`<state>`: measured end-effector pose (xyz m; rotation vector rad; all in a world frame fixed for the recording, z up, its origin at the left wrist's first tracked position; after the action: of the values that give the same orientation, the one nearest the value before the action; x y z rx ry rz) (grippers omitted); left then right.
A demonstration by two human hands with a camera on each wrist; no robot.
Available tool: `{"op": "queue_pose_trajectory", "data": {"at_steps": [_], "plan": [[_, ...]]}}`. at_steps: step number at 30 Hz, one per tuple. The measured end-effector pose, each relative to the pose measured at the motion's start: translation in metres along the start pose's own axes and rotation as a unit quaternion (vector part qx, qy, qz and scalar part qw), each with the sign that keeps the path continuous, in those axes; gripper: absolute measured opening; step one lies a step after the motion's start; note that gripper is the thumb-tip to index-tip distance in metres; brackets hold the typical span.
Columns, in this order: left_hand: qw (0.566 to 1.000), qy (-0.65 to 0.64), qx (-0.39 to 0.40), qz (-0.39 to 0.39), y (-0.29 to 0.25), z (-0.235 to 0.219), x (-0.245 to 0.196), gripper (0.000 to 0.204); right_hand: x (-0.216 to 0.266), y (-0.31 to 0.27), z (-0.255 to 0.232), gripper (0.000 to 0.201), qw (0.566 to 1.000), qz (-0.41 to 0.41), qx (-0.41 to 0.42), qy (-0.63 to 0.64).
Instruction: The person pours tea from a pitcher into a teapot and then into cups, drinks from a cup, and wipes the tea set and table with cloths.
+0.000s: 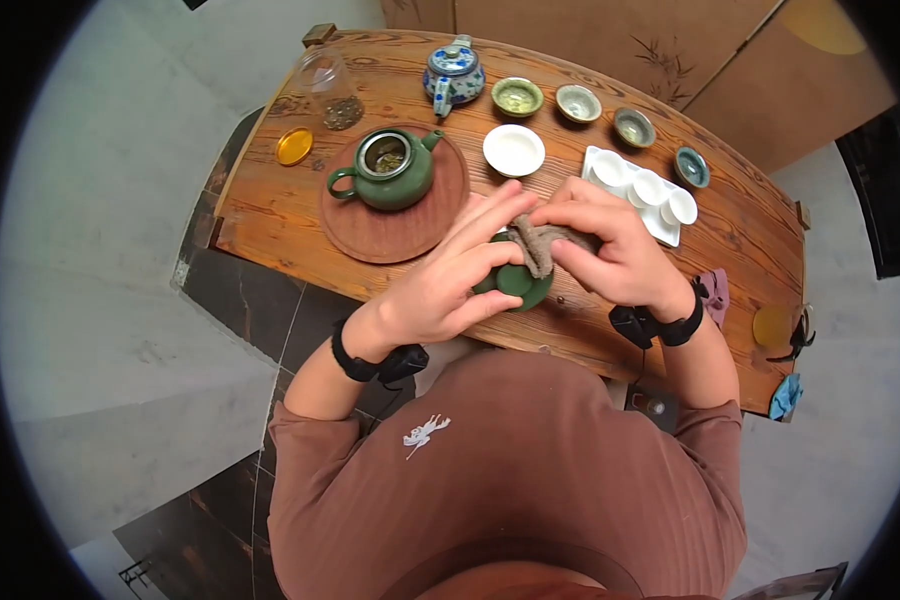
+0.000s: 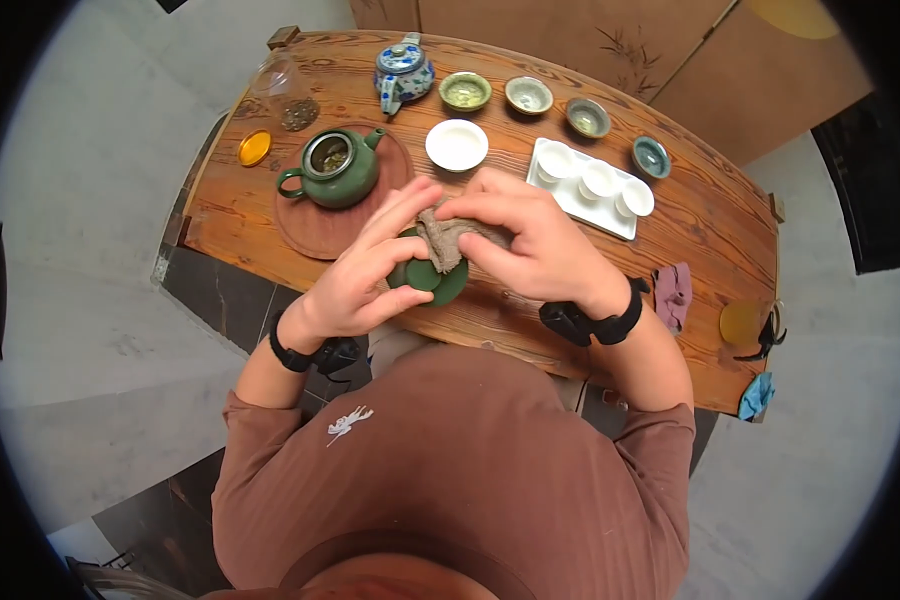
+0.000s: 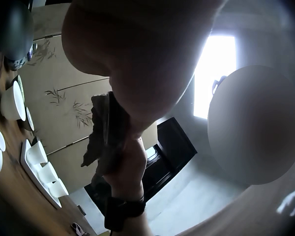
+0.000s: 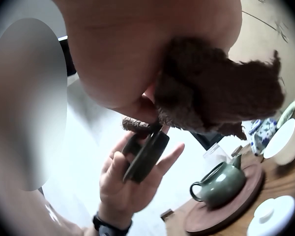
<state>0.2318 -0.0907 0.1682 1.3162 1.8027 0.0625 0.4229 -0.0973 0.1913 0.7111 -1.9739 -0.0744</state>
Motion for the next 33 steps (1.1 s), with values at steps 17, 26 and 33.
{"op": "queue_pose_trajectory", "data": {"at_steps": [17,26,33], "plan": [[0.985,-0.163,0.036,0.041,0.006,0.003,-0.009,0.038,-0.012,-0.005,0.015,0.036,0.969,0.093,0.102,0.205],[0.940,-0.332,0.059,0.051,0.012,0.019,-0.017,0.037,-0.024,-0.025,0.047,0.048,0.860,0.212,0.125,0.448],[0.855,-0.513,-0.046,-0.053,0.001,0.041,0.000,0.042,-0.075,-0.063,0.080,0.038,0.693,0.274,0.043,0.665]]}}
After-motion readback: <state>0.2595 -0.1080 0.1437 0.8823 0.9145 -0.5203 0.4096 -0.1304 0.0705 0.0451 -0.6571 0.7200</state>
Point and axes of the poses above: each hand's wrist, its own y-axis towards the middle knuckle, its own z-axis out of the palm, x = y × z, the point moved 6 cm from there along y, towards the middle knuckle, and after that the axes turned 1 degree about y, right-handed, at the moved point
